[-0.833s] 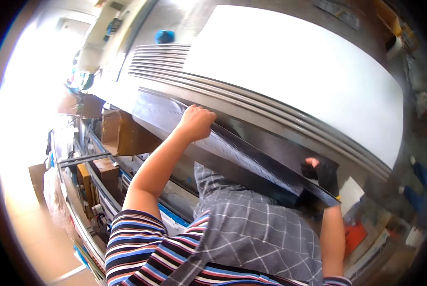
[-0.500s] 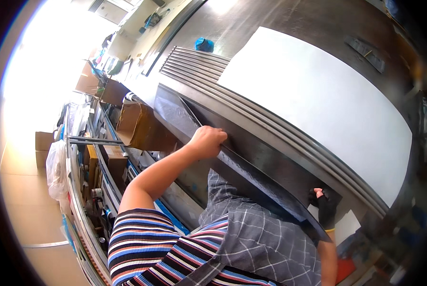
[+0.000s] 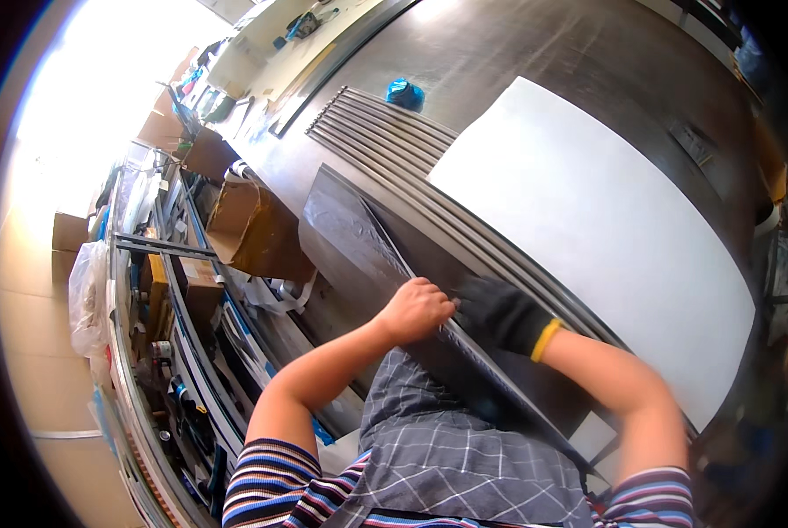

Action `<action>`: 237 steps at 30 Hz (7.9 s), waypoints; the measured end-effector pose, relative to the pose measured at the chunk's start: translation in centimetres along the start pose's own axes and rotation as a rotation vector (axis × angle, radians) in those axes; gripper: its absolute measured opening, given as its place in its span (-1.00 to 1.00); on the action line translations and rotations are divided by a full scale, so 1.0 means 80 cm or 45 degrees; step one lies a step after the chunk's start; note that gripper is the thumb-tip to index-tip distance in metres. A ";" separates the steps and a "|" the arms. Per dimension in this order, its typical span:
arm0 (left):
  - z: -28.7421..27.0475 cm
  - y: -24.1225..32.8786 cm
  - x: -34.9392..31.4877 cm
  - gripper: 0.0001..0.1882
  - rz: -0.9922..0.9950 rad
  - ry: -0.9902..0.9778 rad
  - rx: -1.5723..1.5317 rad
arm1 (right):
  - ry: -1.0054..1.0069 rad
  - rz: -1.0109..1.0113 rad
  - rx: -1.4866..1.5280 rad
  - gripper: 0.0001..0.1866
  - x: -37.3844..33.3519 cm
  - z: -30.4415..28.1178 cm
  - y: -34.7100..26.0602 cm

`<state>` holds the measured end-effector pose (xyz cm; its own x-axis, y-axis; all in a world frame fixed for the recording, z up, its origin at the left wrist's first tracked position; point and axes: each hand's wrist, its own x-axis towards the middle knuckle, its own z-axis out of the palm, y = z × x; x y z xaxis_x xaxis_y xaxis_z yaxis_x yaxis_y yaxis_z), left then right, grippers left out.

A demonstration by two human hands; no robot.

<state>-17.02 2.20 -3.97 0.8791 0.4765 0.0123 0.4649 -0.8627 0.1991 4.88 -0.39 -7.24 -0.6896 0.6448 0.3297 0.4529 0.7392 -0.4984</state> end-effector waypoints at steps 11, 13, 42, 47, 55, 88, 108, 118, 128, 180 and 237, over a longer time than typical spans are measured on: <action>-0.082 0.044 -0.024 -0.88 -0.101 0.120 -0.088 | -0.013 0.303 0.070 -0.32 0.045 0.076 0.008; -0.093 0.047 -0.020 -0.87 -0.140 0.108 -0.038 | 0.074 0.297 0.121 -0.34 0.047 0.065 0.010; -0.221 -0.017 0.165 -0.76 -0.234 0.779 0.273 | 1.642 1.315 -0.029 -0.82 -0.387 -0.293 -0.202; -0.180 0.024 0.218 -0.74 0.148 1.243 0.244 | 1.877 0.866 0.279 -0.66 -0.464 -0.312 -0.194; 0.088 0.103 0.298 -0.75 -0.753 0.927 -1.106 | 2.184 1.523 0.818 -0.61 -0.542 -0.193 -0.120; 0.129 -0.066 0.177 -0.82 -0.549 0.525 -0.867 | 0.875 2.569 -0.476 -0.64 -0.654 -0.167 -0.122; 0.146 -0.117 0.157 -0.74 -0.527 0.483 -1.212 | 0.958 2.622 -0.637 -0.70 -0.637 -0.163 -0.106; 0.041 -0.193 0.150 -0.77 -1.061 0.677 -2.330 | 0.954 2.636 -0.262 -0.64 -0.833 -0.113 -0.108; -0.009 -0.249 0.105 -0.81 -1.488 0.525 -1.453 | 1.742 2.641 0.399 -0.69 -0.800 -0.129 -0.099; 0.121 0.253 0.111 -0.32 0.186 -0.018 -0.421 | 0.371 1.831 -0.581 -0.77 -0.352 -0.043 -0.187; 0.126 0.253 0.099 -0.51 0.234 0.087 -0.412 | 1.711 2.337 1.048 -0.67 -0.335 -0.032 -0.189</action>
<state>0.39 -13.21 -9.74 0.9306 0.3382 0.1397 0.2329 -0.8419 0.4868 17.95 -28.36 -6.46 0.7067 0.2463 -0.6633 -0.5212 -0.4527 -0.7235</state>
